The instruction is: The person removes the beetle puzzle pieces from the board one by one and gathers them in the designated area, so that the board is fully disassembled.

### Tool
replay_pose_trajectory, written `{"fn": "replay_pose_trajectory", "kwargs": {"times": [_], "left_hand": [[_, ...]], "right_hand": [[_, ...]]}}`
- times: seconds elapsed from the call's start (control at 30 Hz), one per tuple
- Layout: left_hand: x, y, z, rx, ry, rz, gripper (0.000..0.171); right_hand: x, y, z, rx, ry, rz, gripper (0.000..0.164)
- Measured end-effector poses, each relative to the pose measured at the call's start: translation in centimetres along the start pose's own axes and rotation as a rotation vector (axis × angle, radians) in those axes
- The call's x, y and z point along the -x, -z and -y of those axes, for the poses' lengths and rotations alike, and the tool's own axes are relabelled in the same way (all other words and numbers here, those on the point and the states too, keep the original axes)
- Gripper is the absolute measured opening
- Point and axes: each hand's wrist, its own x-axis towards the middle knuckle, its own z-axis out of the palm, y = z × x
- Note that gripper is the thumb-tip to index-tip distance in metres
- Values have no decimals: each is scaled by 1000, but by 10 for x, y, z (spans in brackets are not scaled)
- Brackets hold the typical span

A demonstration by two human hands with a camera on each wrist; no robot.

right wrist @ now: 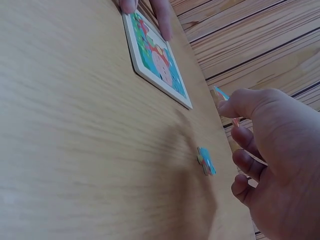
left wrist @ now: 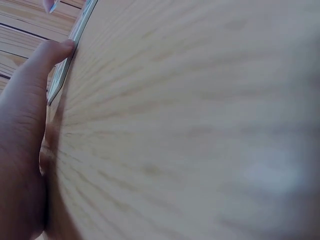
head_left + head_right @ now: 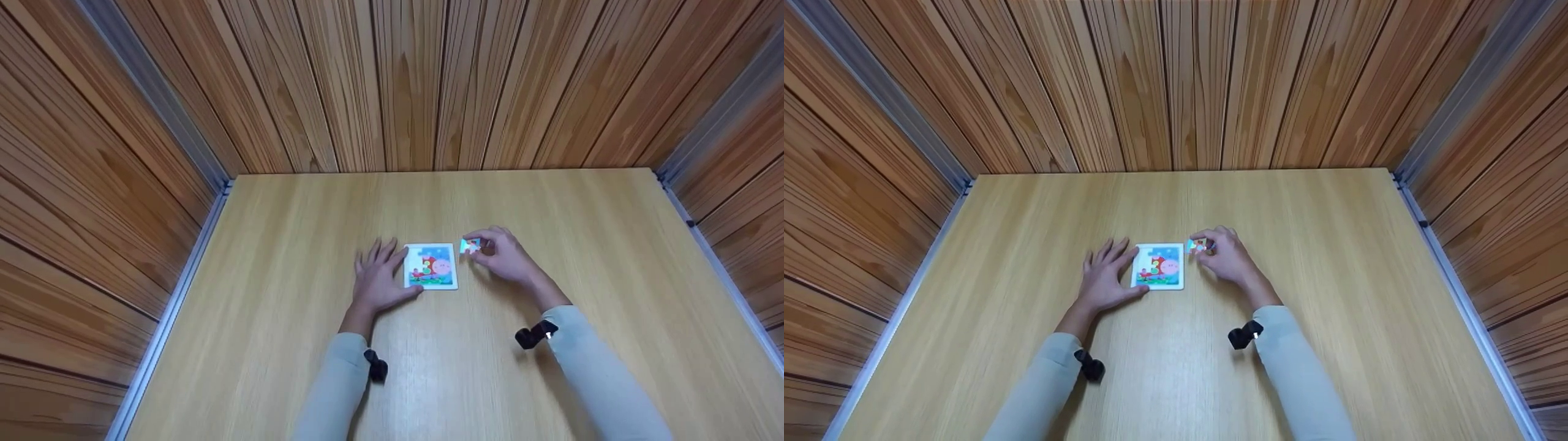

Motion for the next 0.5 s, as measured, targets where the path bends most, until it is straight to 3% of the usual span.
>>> {"fn": "replay_pose_trajectory", "kwargs": {"times": [0.5], "left_hand": [[-1, -1, -1, -10, 5, 1, 100]], "right_hand": [[11, 19, -17, 14, 34, -37, 37]]}}
